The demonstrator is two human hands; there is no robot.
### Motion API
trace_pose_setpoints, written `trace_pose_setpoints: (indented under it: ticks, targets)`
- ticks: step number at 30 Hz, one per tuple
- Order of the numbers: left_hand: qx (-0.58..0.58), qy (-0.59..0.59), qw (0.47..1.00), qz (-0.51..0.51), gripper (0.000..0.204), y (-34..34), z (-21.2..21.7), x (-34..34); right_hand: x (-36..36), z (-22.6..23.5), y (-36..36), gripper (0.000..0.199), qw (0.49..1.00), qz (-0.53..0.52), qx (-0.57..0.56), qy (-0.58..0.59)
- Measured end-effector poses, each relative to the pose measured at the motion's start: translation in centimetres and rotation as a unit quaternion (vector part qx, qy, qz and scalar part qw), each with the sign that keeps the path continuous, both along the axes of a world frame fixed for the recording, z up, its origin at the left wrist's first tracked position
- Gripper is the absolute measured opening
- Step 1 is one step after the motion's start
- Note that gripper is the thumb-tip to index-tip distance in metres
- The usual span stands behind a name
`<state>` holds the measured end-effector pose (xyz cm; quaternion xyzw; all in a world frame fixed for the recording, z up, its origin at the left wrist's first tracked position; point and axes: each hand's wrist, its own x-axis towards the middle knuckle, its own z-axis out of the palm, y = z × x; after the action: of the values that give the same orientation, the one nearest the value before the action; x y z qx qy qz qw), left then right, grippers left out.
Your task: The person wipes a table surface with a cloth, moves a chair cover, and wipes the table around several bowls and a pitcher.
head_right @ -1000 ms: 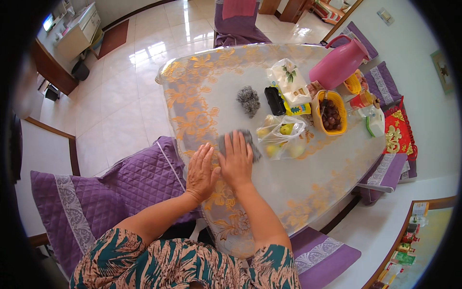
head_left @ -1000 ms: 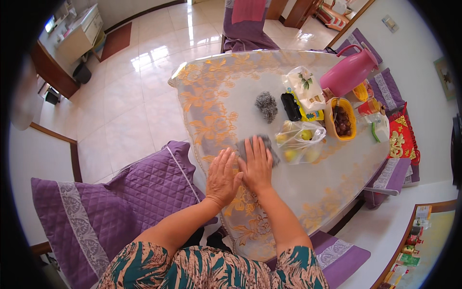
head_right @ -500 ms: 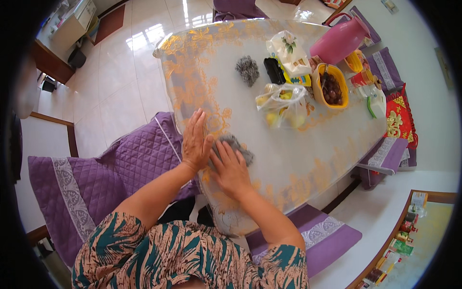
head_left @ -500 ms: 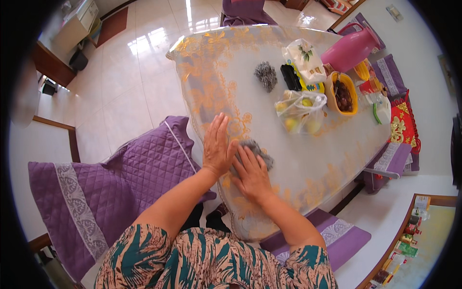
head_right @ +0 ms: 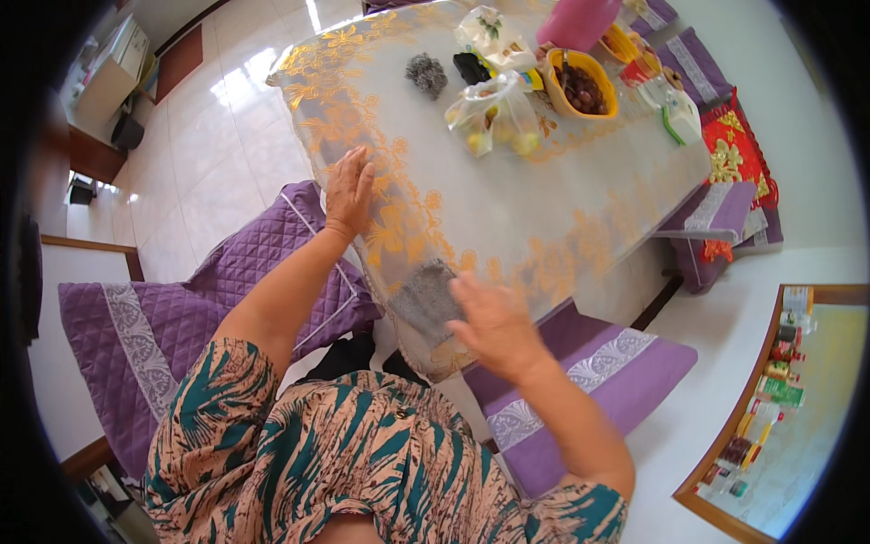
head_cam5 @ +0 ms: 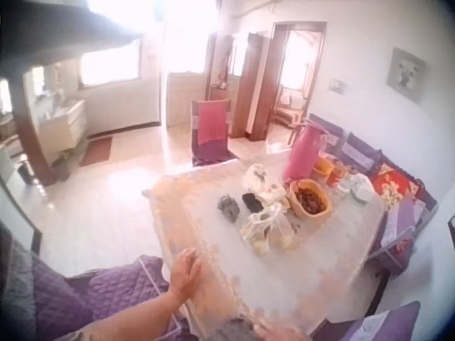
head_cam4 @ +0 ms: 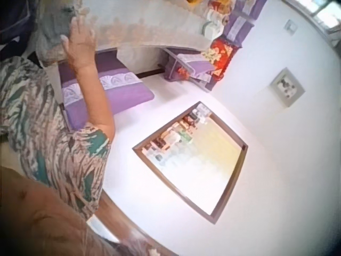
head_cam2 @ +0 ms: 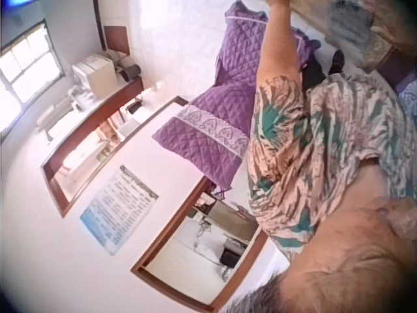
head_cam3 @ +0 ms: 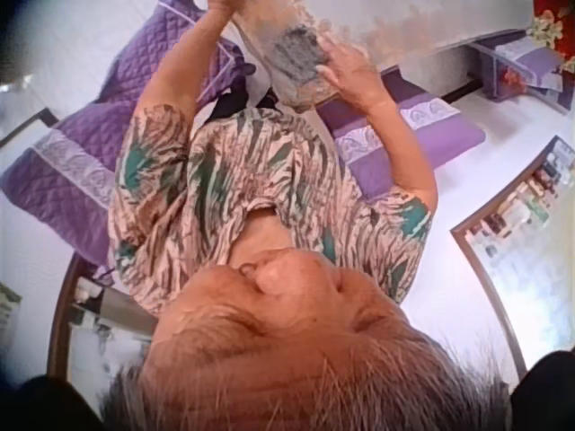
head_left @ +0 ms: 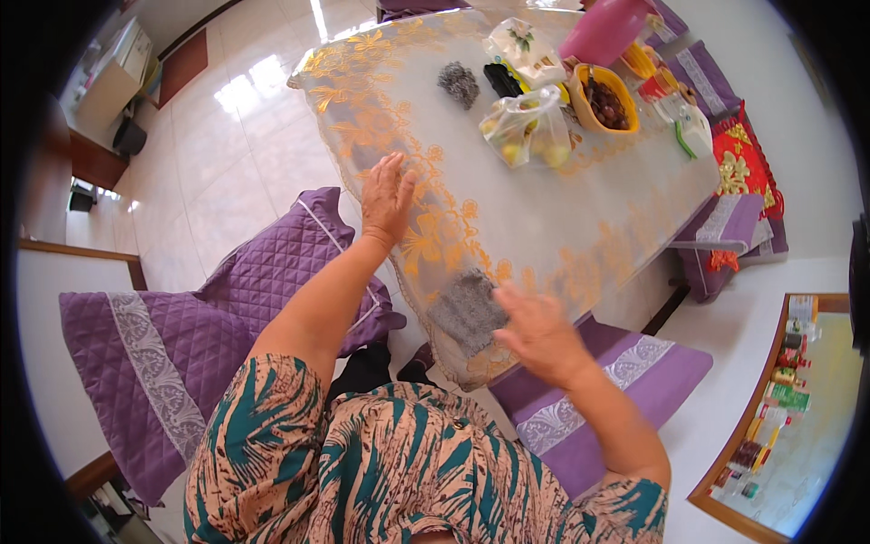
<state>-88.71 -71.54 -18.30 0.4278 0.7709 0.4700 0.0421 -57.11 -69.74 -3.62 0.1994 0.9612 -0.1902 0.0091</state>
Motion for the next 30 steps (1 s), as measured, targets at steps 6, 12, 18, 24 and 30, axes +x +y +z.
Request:
trace_pose_setpoints:
  ticks: [6,12,18,24,30]
  targets:
    - [0.014,0.147,0.987,-0.059,0.056,-3.4,1.0,3.9,13.2,8.7,-1.5,0.05,0.939,-0.309,0.141,-0.05]
    - [-0.129,0.155,0.948,-0.247,0.069,-8.3,5.0,17.6,23.7,4.8,-7.7,0.055,0.822,-0.527,0.198,-0.09]
    - [-0.212,0.179,0.929,-0.246,0.079,-8.7,4.9,19.3,21.4,1.1,-9.0,0.058,0.857,-0.5,0.102,-0.074]
    - [-0.28,0.16,0.916,-0.238,0.083,-9.0,4.6,20.3,21.6,1.0,-8.9,0.051,0.874,-0.478,0.084,0.0]
    - [-0.27,0.17,0.927,-0.196,0.075,-8.6,6.1,20.5,21.3,2.0,-9.1,0.037,0.853,-0.502,0.07,0.127]
